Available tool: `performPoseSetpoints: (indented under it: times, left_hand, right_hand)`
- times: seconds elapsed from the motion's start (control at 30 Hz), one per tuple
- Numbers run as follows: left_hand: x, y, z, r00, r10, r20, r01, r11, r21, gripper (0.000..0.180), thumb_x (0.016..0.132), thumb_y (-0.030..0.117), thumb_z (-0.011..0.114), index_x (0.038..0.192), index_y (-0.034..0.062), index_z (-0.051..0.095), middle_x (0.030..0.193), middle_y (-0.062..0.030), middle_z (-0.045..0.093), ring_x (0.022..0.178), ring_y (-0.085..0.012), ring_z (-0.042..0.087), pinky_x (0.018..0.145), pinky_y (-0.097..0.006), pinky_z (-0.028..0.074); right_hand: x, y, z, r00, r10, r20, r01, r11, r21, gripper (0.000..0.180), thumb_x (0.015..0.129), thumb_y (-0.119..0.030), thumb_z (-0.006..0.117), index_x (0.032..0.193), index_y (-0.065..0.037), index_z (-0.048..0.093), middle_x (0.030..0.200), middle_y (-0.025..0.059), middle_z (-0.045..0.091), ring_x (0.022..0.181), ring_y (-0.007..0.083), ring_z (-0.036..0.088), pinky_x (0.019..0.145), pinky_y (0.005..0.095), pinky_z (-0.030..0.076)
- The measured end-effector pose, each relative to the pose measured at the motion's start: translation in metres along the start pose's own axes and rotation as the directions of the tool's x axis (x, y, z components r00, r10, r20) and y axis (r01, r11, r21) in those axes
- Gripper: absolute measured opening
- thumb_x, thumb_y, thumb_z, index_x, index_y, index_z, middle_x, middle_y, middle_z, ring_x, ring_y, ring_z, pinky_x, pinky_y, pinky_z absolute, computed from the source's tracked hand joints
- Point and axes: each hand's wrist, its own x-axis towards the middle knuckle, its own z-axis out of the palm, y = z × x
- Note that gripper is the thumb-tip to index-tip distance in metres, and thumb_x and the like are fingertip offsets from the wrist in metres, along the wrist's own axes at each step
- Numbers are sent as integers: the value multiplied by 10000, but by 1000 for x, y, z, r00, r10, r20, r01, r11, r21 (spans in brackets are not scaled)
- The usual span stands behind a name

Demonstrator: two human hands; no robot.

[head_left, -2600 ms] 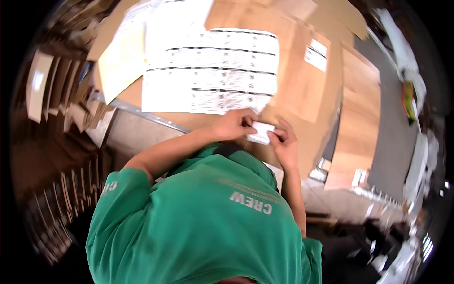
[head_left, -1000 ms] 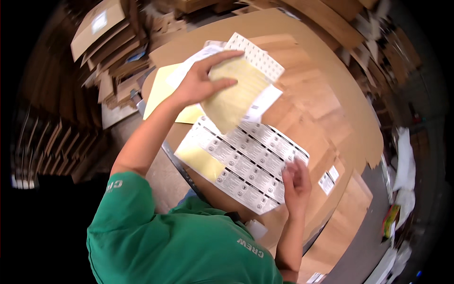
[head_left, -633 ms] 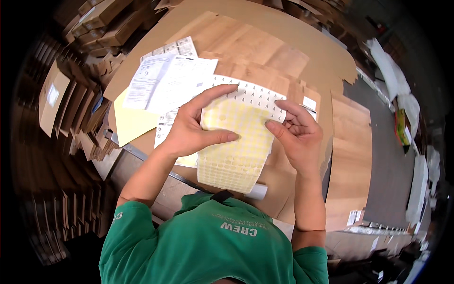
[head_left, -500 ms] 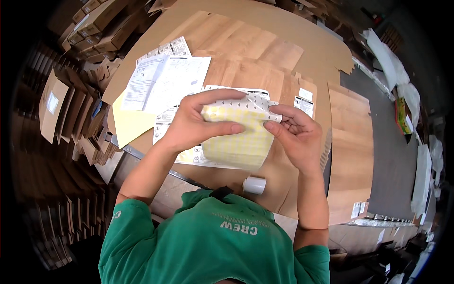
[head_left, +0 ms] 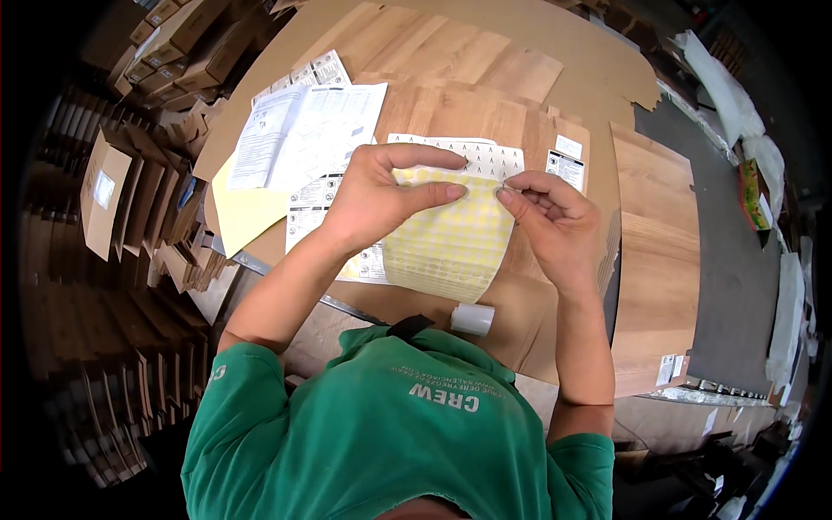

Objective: Peeling and sticking various instructional and warning labels onto wooden furniture panels.

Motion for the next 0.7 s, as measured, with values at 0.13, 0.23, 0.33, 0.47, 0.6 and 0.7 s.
performPoseSetpoints:
  times: [0.13, 0.23, 0.33, 0.47, 0.6, 0.7]
  left_hand:
    - [6, -6, 2, 1000, -4, 3, 3, 997, 71, 258, 715, 24, 742, 967, 5, 693, 958, -88, 680, 872, -134, 618, 792, -256, 492]
    - [11, -14, 2, 999, -44, 8, 44, 999, 27, 273, 714, 30, 743, 980, 1, 689, 957, -84, 680, 883, -128, 613, 788, -248, 489]
    - [19, -29, 0, 989, -149, 20, 150, 985, -82, 282, 709, 24, 742, 983, -8, 685, 964, -86, 677, 891, -129, 610, 792, -245, 485]
    - [34, -66, -12, 949, -314, -27, 297, 920, -254, 282, 739, 25, 716, 1016, -9, 672, 981, -102, 668, 872, -142, 626, 779, -246, 496]
    - [26, -94, -17, 900, -437, -4, 415, 858, -303, 301, 747, -7, 700, 1045, -11, 661, 982, -104, 665, 850, -139, 629, 764, -244, 502]
    - [20, -113, -16, 883, -470, 0, 434, 817, -379, 300, 741, -24, 697, 1039, -9, 665, 993, -108, 666, 849, -140, 629, 769, -243, 500]
  right_hand:
    - [5, 8, 1, 998, 34, -43, -35, 999, -16, 122, 801, -22, 678, 911, 11, 640, 815, 59, 654, 757, 102, 624, 663, 217, 505]
    - [9, 24, 4, 996, 56, -67, -65, 988, -141, 111, 790, -39, 683, 890, -11, 643, 892, 82, 632, 800, 124, 619, 641, 220, 501]
    - [13, 38, 7, 996, -35, -79, 22, 986, -163, 102, 785, -57, 681, 876, -30, 644, 1044, 126, 572, 956, 178, 574, 729, 269, 493]
    - [25, 53, -4, 966, -255, 50, 251, 867, -430, 96, 800, -124, 673, 864, -55, 652, 1217, 163, 485, 1196, 275, 422, 942, 369, 389]
    - [105, 113, -89, 945, 120, -304, -149, 986, -74, 134, 792, -160, 664, 870, -52, 658, 1329, 189, 441, 1140, 264, 487, 942, 337, 382]
    - [163, 188, -170, 913, 82, -400, -228, 915, -333, 83, 807, -94, 647, 830, -15, 639, 932, 89, 618, 1081, 200, 527, 876, 309, 408]
